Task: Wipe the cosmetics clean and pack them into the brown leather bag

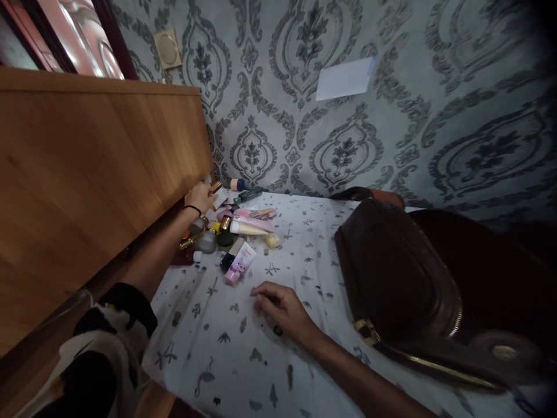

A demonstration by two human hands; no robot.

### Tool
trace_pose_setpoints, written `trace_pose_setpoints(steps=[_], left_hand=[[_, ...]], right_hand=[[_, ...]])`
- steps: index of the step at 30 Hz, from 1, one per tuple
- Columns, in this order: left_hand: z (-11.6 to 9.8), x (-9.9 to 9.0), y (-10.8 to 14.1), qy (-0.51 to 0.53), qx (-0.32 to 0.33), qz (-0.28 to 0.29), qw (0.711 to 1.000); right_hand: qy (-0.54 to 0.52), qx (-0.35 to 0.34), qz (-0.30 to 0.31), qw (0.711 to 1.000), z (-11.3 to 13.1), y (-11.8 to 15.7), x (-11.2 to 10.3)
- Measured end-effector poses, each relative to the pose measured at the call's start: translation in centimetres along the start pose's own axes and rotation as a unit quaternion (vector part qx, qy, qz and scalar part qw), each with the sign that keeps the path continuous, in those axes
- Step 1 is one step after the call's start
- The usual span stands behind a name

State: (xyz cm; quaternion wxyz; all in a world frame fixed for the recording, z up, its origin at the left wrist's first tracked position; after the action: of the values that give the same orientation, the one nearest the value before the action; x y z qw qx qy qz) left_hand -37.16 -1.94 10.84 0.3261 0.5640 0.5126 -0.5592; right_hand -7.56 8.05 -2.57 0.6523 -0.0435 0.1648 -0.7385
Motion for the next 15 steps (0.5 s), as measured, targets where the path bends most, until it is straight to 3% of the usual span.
trace_pose_setpoints(steps=[5,8,11,13,15], left_hand=[[-0.7,-1.5,7.2,0.055,0.111,-0.074,0.989],[-1.3,-0.9,13.2,0.116,0.230,-0.102,0.961],[-2.0,0.7,18.8,0.115,0.288,-0.046,0.950],[-2.3,2.0,21.3,0.116,0.335,0.004,0.935],[-2.0,3.1,22.6,0.126,0.348,0.021,0.929]], right_hand=[[-0.117,0.028,-0.060,0.991,0.0,-0.2,-0.1],[-0.311,0.088,-0.122,0.938,0.2,-0.7,-0.1],[-0.458,0.148,-0.148,0.864,0.7,-0.9,-0.3],[-0.488,0.171,-0.163,0.840,1.0,-0.8,-0.5],[-0.490,0.188,-0.183,0.831,1.3,-0.3,-0.8]])
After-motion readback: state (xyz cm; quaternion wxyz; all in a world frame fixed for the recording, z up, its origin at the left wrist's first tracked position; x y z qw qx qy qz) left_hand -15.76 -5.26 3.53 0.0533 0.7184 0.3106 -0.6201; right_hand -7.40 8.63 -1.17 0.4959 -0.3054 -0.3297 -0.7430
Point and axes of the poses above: each hand's wrist, its own y-axis away from the middle knuckle, its own x-axis out of the palm, z = x × y, the point moved 1 cm from there along -y, towards the middle knuckle, and after that the axes turned 13 degrees about -x, right-handed, at the moved point
